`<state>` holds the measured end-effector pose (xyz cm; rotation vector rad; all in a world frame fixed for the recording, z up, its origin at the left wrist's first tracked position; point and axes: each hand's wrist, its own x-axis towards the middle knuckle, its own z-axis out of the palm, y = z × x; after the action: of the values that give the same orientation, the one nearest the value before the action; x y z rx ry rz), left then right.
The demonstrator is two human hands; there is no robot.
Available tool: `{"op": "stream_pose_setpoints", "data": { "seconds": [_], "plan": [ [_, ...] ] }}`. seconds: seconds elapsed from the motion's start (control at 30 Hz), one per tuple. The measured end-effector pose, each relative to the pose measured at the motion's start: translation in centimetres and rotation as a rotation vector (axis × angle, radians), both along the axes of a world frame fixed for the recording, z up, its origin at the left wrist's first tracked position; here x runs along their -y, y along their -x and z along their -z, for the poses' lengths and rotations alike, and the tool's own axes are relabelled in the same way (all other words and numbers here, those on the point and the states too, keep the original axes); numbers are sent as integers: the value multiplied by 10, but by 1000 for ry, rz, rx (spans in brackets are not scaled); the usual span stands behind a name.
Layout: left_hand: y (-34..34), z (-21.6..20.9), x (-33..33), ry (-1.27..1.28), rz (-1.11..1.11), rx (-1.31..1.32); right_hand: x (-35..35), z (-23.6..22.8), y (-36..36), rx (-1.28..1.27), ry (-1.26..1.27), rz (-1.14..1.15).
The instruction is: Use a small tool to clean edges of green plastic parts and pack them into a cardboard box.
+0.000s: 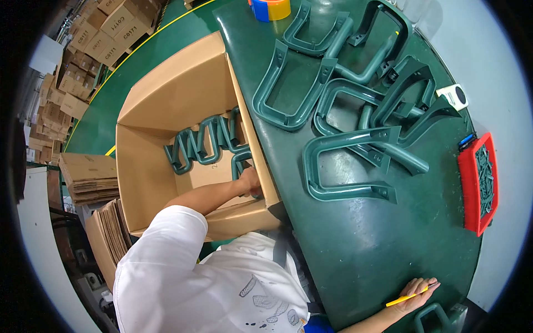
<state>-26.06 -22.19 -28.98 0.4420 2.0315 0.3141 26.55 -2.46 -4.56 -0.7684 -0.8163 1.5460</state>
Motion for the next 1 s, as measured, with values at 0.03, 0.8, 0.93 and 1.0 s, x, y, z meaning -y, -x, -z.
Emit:
{"op": "stream_pose_setpoints", "data": {
  "seconds": [0.03,0.8,0.93,1.0],
  "plan": [
    [4,7,-2,19,94,0,1,-1,1,-5,-9,-10],
    [-18,-250,-7,-1264,18,-744,35,-62,-62,2250,360,611],
    [-86,-290,-53,-1741,537,-521,24,-55,-78,2248,504,516],
    [-116,-309,-71,-1784,830,-357,26,-62,-71,2219,422,481]
  ]
}}
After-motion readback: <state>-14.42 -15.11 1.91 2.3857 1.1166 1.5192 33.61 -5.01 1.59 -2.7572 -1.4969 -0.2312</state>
